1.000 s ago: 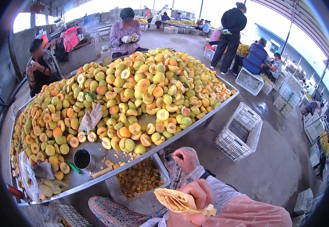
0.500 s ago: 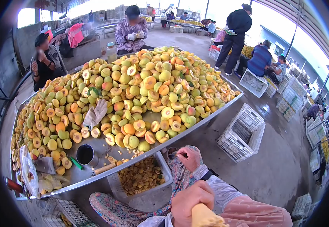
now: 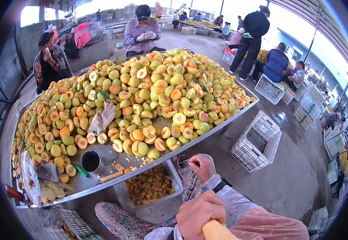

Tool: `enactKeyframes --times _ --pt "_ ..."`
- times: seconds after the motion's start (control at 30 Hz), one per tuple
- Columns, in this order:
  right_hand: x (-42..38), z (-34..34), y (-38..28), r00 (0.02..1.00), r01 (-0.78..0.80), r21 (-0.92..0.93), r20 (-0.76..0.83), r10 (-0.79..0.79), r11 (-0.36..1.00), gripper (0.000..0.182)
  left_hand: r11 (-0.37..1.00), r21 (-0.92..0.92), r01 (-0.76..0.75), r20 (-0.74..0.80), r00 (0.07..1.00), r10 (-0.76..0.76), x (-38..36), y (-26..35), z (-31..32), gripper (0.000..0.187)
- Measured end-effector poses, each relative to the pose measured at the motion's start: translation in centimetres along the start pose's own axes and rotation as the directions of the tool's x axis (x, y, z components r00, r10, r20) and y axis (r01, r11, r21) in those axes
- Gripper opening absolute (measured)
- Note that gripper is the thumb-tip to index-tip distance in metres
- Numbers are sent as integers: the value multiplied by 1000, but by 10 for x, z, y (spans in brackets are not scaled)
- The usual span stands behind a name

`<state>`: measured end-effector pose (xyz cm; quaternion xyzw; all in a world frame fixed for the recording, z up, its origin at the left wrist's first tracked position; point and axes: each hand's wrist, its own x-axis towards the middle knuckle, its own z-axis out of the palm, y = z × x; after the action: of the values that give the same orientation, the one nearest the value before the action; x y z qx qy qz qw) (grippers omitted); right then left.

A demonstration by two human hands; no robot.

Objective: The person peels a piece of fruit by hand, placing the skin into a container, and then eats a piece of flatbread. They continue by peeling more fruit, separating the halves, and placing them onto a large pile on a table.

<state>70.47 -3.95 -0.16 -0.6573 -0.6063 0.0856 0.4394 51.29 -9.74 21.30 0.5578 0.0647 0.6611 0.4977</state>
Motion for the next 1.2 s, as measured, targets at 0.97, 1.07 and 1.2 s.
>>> enactKeyframes --times 0.97,1.07,1.2 --pt "3 2 0 1000 22 -53 -4 -22 998 12 976 159 -151 44 988 146 2 7 -25 28" --pt "2 0 -4 1000 6 -49 9 -5 999 12 926 34 -376 60 926 374 2 -18 -29 28" --pt "1 4 1 1000 -4 -17 -1 4 1000 12 951 20 -308 49 950 307 -6 -17 -29 28"
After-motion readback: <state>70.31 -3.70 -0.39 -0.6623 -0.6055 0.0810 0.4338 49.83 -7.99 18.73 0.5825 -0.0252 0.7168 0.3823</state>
